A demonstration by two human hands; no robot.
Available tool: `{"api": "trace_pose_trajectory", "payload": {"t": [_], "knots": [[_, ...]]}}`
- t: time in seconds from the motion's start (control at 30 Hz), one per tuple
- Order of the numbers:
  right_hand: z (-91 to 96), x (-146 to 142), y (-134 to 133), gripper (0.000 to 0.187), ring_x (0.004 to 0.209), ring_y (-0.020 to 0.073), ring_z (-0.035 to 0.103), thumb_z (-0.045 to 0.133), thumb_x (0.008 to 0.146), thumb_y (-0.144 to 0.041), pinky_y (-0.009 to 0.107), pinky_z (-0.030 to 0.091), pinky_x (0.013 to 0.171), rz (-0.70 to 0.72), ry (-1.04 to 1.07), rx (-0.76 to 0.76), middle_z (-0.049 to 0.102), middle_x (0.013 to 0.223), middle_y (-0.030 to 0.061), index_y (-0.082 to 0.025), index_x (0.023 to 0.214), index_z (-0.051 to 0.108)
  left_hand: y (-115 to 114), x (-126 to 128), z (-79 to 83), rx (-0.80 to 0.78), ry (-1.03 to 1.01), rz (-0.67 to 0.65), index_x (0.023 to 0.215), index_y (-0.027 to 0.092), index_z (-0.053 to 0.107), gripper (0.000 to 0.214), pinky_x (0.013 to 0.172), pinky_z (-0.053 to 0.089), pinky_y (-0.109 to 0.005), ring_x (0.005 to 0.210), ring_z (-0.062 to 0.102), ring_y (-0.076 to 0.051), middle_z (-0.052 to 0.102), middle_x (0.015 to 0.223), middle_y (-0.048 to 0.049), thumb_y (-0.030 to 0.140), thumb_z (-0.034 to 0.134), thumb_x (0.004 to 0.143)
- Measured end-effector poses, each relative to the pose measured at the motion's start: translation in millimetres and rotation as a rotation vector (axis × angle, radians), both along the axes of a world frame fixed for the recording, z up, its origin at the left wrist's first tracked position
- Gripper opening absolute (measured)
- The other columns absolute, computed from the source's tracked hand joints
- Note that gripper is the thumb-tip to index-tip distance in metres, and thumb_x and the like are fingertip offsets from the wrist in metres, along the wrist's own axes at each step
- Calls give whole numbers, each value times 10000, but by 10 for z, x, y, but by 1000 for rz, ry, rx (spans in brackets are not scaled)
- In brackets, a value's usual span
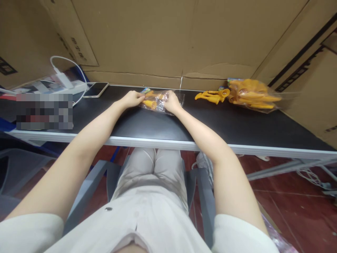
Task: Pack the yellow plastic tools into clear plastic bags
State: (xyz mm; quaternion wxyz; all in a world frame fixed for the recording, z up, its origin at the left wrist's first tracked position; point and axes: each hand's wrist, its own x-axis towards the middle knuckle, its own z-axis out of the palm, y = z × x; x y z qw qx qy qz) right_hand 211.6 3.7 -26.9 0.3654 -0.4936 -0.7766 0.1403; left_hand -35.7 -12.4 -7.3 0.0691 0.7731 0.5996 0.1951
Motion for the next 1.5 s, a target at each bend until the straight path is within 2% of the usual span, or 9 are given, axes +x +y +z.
{"api": "trace_pose_trajectory", "payload": {"t": [0.2,0.37,0.5,0.87,0.97,1.03,1.27,1.4,1.5], "knots": [[-24,1,-4,340,1184,290,605,669,801,-75,466,501,1125,48,-142,3,661,1282,157,-219,1074,525,-39,34,41,-6,59,18,1294,185,843,460,1103,541,-358,1228,754,-323,847,1228,-108,337,501,1027],[10,3,-17,176,1302,299,555,658,832,-100,448,423,1224,166,-148,20,706,1300,107,-233,940,616,-47,31,48,-12,77,30,1310,174,836,475,1085,550,-362,1201,757,-321,847,1218,-116,348,493,1030],[60,-34,-29,316,1378,347,599,608,762,-36,494,414,1256,214,-167,39,730,1364,127,-200,1014,707,-44,27,44,5,69,-17,1320,204,828,471,1126,530,-355,1223,742,-296,842,1249,-93,323,488,1017],[-12,-77,53,326,1476,323,477,724,901,-452,519,259,1328,336,-126,-45,695,1435,108,-212,1123,730,-22,53,25,52,139,34,1096,149,865,432,1076,554,-400,1177,746,-349,847,1071,-154,338,484,1020],[-1,-93,17,351,1470,316,490,759,861,-517,489,292,1314,343,-91,-44,728,1355,100,-227,1058,748,-31,63,33,27,166,50,1122,145,852,444,1071,546,-367,1184,734,-332,835,1112,-158,355,471,1031],[58,-90,-36,268,1427,311,560,751,846,-413,460,360,1291,323,-90,-30,746,1322,92,-232,1044,764,-41,74,44,3,174,79,1139,135,841,450,1072,538,-353,1195,727,-333,820,1172,-178,371,471,1044],[505,302,-46,302,1096,311,743,497,890,-91,461,554,1108,-161,-154,-14,788,994,139,-135,938,792,-27,7,71,-38,170,120,1240,149,824,444,1092,532,-369,1232,720,-357,795,1237,-198,375,495,1044],[551,919,99,357,1379,386,639,513,992,-136,575,470,1197,-528,-248,18,731,1341,224,-101,1232,776,31,-112,49,-39,182,197,1290,90,790,491,1107,535,-400,1273,705,-386,765,1299,-253,372,479,1035],[440,1303,166,355,1444,472,580,706,964,-183,712,375,1216,-678,-351,-78,659,1431,317,-41,1288,740,77,-197,22,-36,152,242,1278,92,786,478,1139,519,-396,1275,704,-372,764,1304,-245,369,499,1015]]}}
